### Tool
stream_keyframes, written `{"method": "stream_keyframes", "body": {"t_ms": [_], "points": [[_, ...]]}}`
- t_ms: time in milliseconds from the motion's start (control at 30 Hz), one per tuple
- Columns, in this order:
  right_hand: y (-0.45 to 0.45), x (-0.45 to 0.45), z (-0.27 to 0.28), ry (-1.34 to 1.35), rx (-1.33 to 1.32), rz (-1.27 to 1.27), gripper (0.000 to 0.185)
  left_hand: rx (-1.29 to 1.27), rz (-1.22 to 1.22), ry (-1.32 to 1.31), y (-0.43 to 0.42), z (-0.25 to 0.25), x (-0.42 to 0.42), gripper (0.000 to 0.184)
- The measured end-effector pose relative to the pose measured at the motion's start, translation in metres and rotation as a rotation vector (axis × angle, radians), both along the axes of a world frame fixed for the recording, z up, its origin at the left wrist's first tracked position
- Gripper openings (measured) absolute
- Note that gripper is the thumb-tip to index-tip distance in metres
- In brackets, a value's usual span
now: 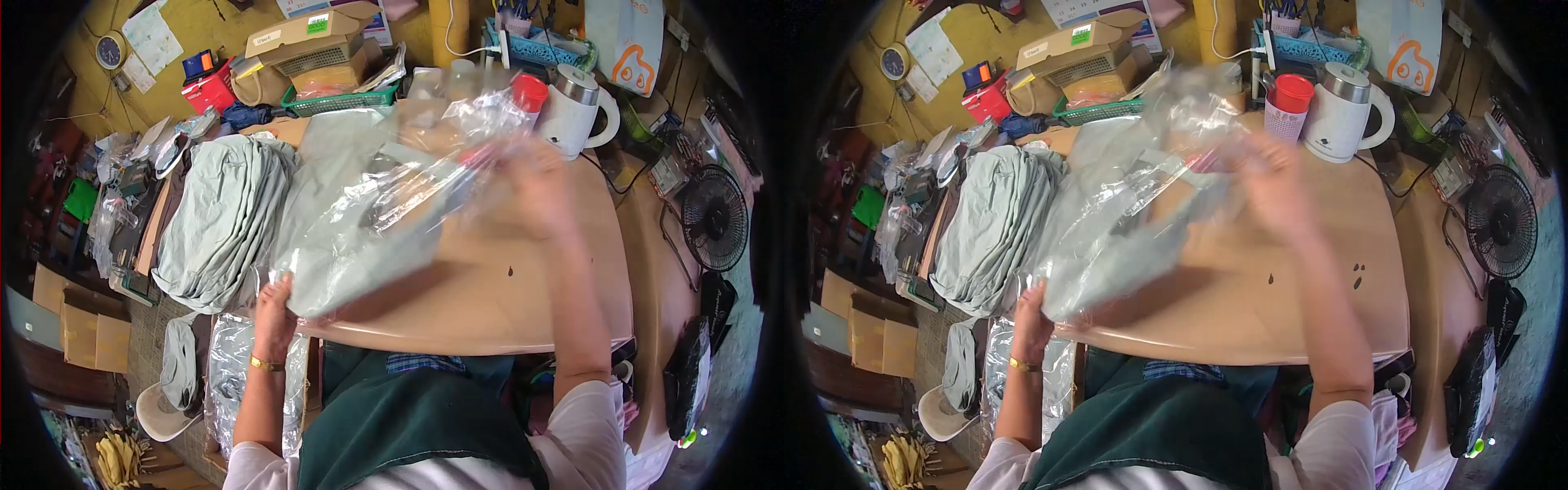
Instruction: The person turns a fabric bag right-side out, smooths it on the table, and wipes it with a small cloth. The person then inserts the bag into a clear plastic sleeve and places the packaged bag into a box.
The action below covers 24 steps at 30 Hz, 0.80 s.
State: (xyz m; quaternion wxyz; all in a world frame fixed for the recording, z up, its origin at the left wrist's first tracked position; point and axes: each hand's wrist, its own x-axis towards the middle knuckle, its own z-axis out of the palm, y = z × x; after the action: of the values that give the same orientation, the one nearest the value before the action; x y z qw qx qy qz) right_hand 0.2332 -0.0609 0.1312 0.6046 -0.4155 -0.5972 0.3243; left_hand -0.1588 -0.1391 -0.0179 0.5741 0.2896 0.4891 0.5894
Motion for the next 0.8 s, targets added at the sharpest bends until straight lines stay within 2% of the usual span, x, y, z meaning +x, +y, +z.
{"method": "stream_keyframes", "body": {"t_ms": [33, 67, 100, 200, 233, 267, 300, 333, 367, 400, 433, 467, 500, 533, 600, 667, 733, 800], "points": [[-0.010, 0.014, 0.024, 0.068, -0.012, 0.015, 0.019, -0.003, 0.007, -0.040, 0.002, 0.027, 0.012, 0.014], [-0.018, 0.037, 0.036, 0.134, -0.026, 0.029, 0.019, 0.025, -0.021, -0.035, 0.002, 0.017, 0.005, 0.015], [-0.018, 0.066, 0.022, -0.018, -0.150, -0.079, 0.019, 0.027, -0.025, -0.039, -0.003, 0.012, 0.012, 0.015], [-0.043, 0.117, -0.056, -0.326, -0.640, -0.306, 0.023, -0.154, 0.023, 0.050, -0.030, -0.020, 0.025, 0.013], [-0.056, 0.138, -0.100, -0.276, -0.779, -0.338, 0.025, -0.187, 0.021, 0.130, -0.040, -0.037, 0.019, 0.013], [-0.079, 0.164, -0.140, -0.298, -0.737, -0.275, 0.020, -0.158, -0.077, 0.275, -0.049, -0.034, 0.015, 0.014], [-0.101, 0.172, -0.149, -0.275, -0.685, -0.279, 0.016, -0.320, -0.246, 0.604, -0.055, -0.030, -0.008, 0.028], [-0.121, 0.182, -0.157, -0.249, -0.638, -0.284, 0.015, -0.352, -0.308, 1.045, -0.058, 0.012, -0.003, 0.045], [-0.140, 0.225, -0.181, 0.084, -0.513, -0.391, 0.018, -0.395, -0.283, 0.962, -0.066, 0.028, -0.012, 0.056], [-0.149, 0.260, -0.200, 0.419, -0.375, -0.490, 0.025, -0.280, -0.287, 1.301, -0.069, 0.060, -0.018, 0.053], [-0.151, 0.219, -0.136, -0.170, -0.251, -0.813, 0.028, -0.111, -0.221, 1.433, -0.064, 0.100, -0.012, 0.049], [-0.153, 0.171, -0.080, -0.780, -0.102, -1.090, 0.033, -0.043, -0.057, 1.681, -0.061, 0.115, -0.014, 0.052], [-0.139, 0.121, -0.064, -0.323, -0.022, -0.833, 0.034, 0.192, 0.023, 1.699, -0.044, 0.125, 0.007, 0.056], [-0.136, 0.085, -0.072, -0.517, 0.016, -0.689, 0.043, 0.431, 0.103, 1.705, -0.025, 0.134, 0.038, 0.061], [-0.129, 0.011, -0.088, -0.832, 0.146, -0.345, 0.062, 0.430, -0.120, 1.662, 0.002, 0.111, 0.089, 0.079], [-0.089, -0.036, -0.059, -1.330, 0.044, -0.195, 0.066, 0.347, -0.289, 1.867, 0.029, 0.056, 0.118, 0.084], [-0.068, 0.014, -0.112, -1.274, -0.300, -0.349, 0.068, 0.285, -0.315, 1.831, 0.037, 0.004, 0.112, 0.084], [-0.074, 0.077, -0.147, -1.391, -0.674, -0.538, 0.068, 0.222, -0.347, 1.783, 0.035, -0.007, 0.112, 0.083]]}}
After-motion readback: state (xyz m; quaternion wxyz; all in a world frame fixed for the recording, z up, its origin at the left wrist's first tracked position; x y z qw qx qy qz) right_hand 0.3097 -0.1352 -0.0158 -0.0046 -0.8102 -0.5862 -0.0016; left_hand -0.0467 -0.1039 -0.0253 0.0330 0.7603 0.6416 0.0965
